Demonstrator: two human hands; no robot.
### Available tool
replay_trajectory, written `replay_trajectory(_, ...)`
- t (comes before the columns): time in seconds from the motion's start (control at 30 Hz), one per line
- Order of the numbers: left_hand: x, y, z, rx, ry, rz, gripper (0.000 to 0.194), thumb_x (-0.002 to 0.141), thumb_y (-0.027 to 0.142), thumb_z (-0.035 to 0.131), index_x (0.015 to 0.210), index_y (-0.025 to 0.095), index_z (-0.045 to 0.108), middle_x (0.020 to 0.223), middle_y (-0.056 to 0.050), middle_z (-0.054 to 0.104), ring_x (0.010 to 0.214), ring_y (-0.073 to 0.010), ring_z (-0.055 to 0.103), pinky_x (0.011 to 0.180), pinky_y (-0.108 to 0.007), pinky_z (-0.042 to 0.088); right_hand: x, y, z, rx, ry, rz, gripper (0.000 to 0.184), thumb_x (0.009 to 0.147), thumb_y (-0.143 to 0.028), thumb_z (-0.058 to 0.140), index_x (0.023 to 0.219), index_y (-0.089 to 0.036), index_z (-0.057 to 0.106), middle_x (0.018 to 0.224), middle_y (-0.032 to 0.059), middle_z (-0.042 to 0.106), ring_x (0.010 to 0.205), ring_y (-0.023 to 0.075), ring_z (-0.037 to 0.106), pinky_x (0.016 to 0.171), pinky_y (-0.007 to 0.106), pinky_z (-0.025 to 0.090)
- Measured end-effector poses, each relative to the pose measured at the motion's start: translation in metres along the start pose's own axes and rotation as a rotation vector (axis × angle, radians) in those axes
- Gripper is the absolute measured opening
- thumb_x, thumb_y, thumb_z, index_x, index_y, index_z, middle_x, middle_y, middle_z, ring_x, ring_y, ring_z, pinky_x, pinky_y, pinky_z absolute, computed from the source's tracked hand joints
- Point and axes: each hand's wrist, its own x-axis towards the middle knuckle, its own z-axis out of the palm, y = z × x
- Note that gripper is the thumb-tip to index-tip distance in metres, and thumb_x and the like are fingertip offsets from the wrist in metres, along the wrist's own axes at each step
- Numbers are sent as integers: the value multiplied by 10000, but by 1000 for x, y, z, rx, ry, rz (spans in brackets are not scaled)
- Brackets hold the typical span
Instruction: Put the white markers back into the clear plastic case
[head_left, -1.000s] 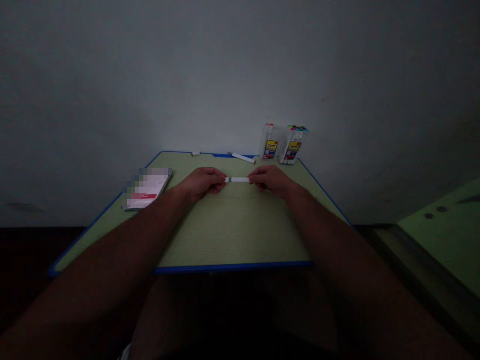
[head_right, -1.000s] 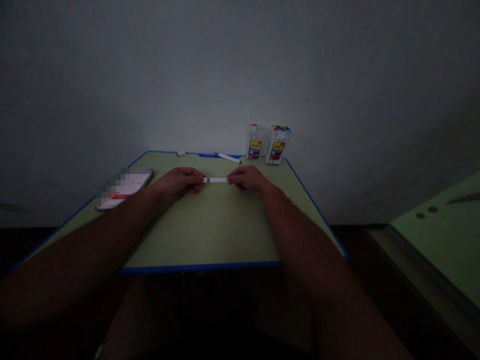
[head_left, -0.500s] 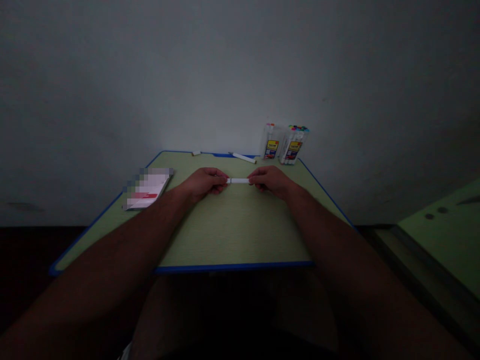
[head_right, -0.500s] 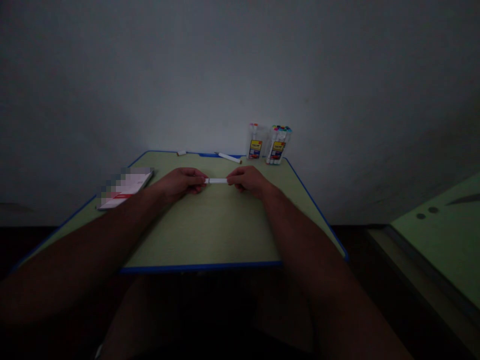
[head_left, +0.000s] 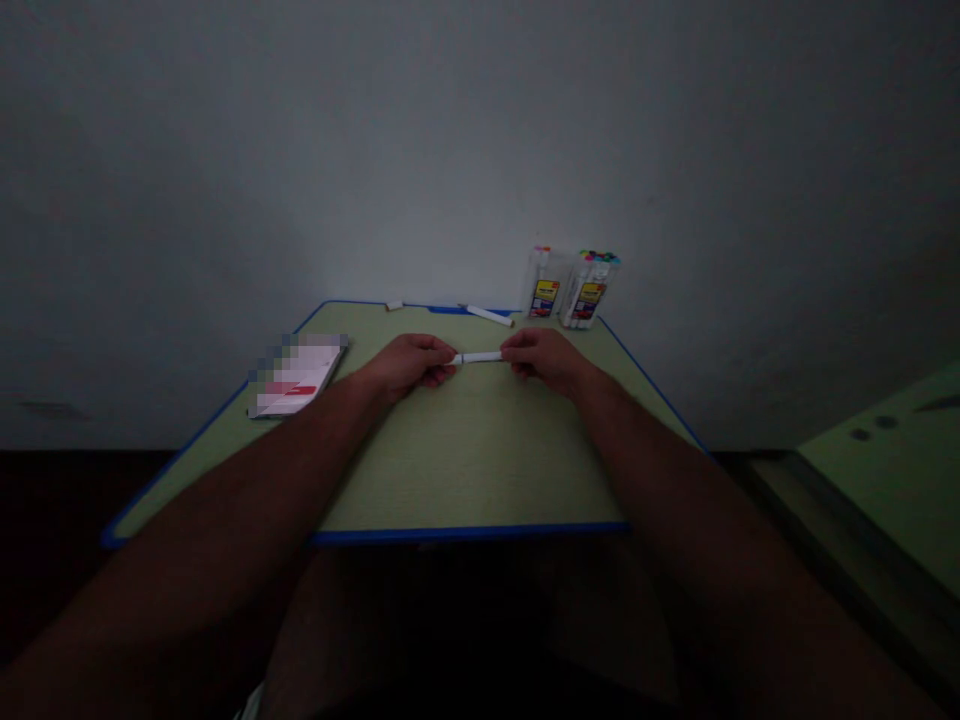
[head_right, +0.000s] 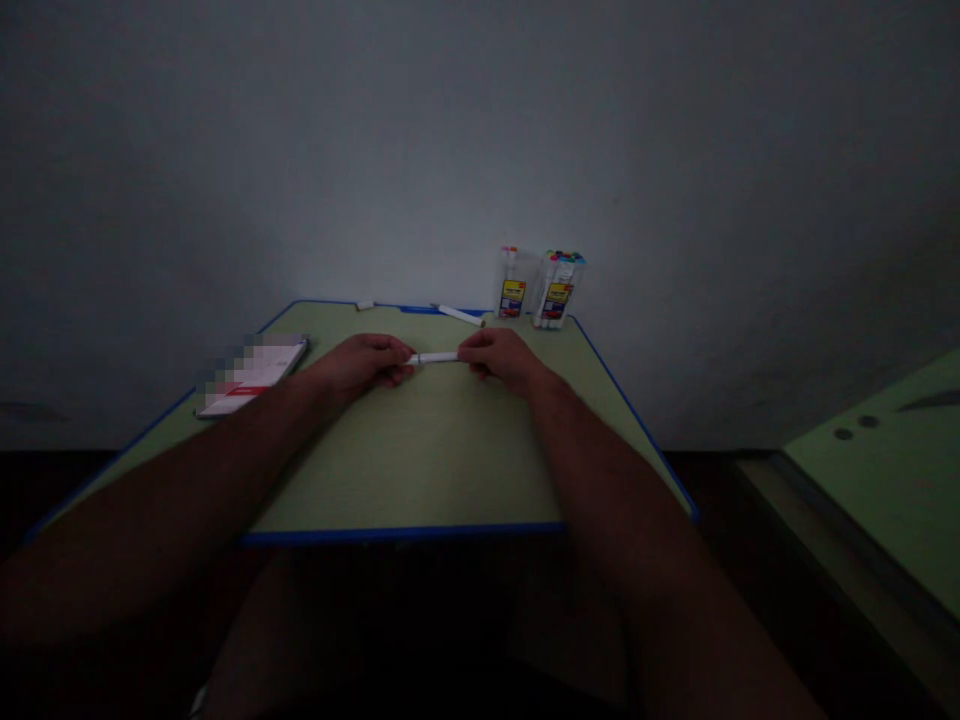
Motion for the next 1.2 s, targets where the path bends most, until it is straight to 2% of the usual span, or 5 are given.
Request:
replay_trajectory(0.17, -1, 1, 1, 8, 18, -15, 102, 843, 93, 636, 762, 123, 691, 680, -59, 689, 510, -99, 569, 497, -227, 445, 0, -2, -1, 83, 31, -15, 188, 635, -26, 730, 757, -145, 650, 585, -20, 620, 499, 89, 560, 455, 194, 452)
replay_trajectory(0.37, -2, 2, 0, -4, -9, -7, 80, 800, 84, 666, 731, 112, 696, 680, -59, 684, 522, -96, 565, 490, -218, 430, -2, -3, -1, 47, 55, 7, 132, 684, -41, 728, 740, -136, 655, 590, 10, 651, 515, 109, 607, 458, 199, 478)
replay_trajectory(0.67, 0, 1, -2, -35, 31, 10, 85, 750, 82, 714, 679, 116, 682, 635, -39, 650, 514, -93, 545, 491, -221, 425, 0, -2, -2, 50, 87, -3, 148, 667, -21, 744, 723, -136, 668, 604, 11, 664, 536, 111, 625, 474, 198, 494)
replay_trajectory(0.83, 1, 1, -1, -53, 41, 36, 79, 738, 70, 741, 716, 120, 684, 628, -36, 655, 505, -92, 546, 490, -220, 425, 0, -1, -2, 36, 87, -7, 124, 688, -24, 734, 719, -126, 671, 586, 21, 665, 525, 121, 631, 462, 203, 496)
replay_trajectory(1.2, -1, -1, 2, -12, 116, 82, 102, 763, 86, 744, 683, 102, 683, 645, -69, 693, 536, -117, 617, 564, -252, 508, -1, -1, -1, 4, 89, -25, 123, 674, -43, 773, 689, -125, 682, 565, 28, 672, 500, 117, 630, 473, 203, 523)
